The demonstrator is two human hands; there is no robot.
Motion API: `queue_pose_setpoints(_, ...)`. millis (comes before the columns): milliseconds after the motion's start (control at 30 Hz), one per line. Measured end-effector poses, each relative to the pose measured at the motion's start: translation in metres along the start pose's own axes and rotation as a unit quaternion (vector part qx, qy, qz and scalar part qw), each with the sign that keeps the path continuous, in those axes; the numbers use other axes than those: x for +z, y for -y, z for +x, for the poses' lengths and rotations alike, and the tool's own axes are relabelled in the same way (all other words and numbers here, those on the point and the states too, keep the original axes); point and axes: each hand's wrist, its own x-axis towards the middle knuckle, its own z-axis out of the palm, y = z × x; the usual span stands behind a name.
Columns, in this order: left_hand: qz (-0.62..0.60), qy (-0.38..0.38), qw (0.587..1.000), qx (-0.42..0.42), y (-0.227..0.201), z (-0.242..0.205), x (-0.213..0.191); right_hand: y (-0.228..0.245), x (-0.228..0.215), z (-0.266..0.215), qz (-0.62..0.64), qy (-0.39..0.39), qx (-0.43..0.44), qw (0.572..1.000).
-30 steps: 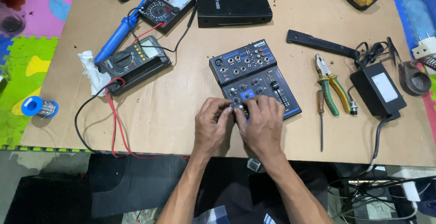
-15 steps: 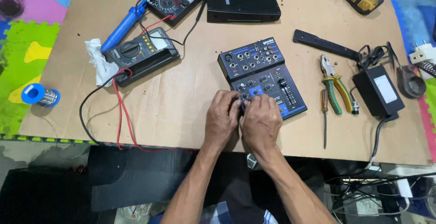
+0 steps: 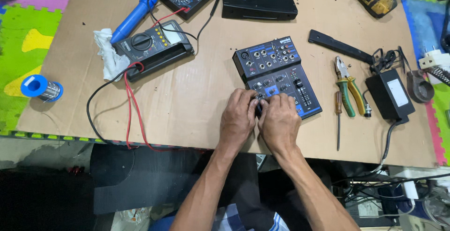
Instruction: The person assembles small gray cylindrical components onto a blue electronic device with multiple ports and knobs. They pick up the components from the table and insert them into the device one by one, occasionally adjusting the knobs on the device.
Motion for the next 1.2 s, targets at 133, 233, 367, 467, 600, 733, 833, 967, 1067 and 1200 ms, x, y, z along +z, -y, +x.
queue_pose_setpoints(133,-0.008,0.007,1.0,-0.007,0.0,-0.001,-0.001,0.002,-0.022,0.014,0.009,0.091,0.017,0.996)
queue_pose_setpoints(233,-0.024,0.012,0.999,-0.019,-0.002,0.0,-0.004,-0.008,-0.027,0.032,-0.06,0.194,0.0,0.979)
queue_pose_setpoints(367,-0.036,0.02,0.999,-0.033,-0.001,0.002,-0.005,-0.017,-0.03,0.06,-0.079,0.326,-0.06,0.94)
queue_pose_setpoints(467,-0.043,0.022,0.998,-0.041,-0.003,0.002,-0.005,-0.016,-0.034,0.072,-0.072,0.398,-0.052,0.913)
queue_pose_setpoints(600,-0.04,0.016,0.999,-0.028,-0.003,0.004,-0.007,-0.009,-0.057,0.084,-0.049,0.433,-0.046,0.899)
queue_pose_setpoints(733,-0.038,0.017,0.999,-0.03,-0.003,0.002,-0.006,-0.004,-0.062,0.104,-0.076,0.468,-0.064,0.878)
queue_pose_setpoints(833,-0.04,0.006,0.998,-0.042,-0.001,0.001,-0.004,0.011,-0.101,0.133,-0.076,0.53,-0.039,0.844)
queue_pose_setpoints(967,-0.109,-0.02,0.989,-0.102,0.005,0.002,-0.002,0.002,-0.12,0.153,-0.007,0.454,-0.032,0.891)
queue_pose_setpoints(1067,-0.136,-0.008,0.982,-0.132,0.007,0.002,-0.001,0.0,-0.115,0.141,-0.015,0.449,-0.039,0.892)
queue_pose_setpoints(1200,-0.084,0.025,0.989,-0.118,0.002,0.006,-0.005,0.006,-0.086,0.106,-0.11,0.523,-0.096,0.839)
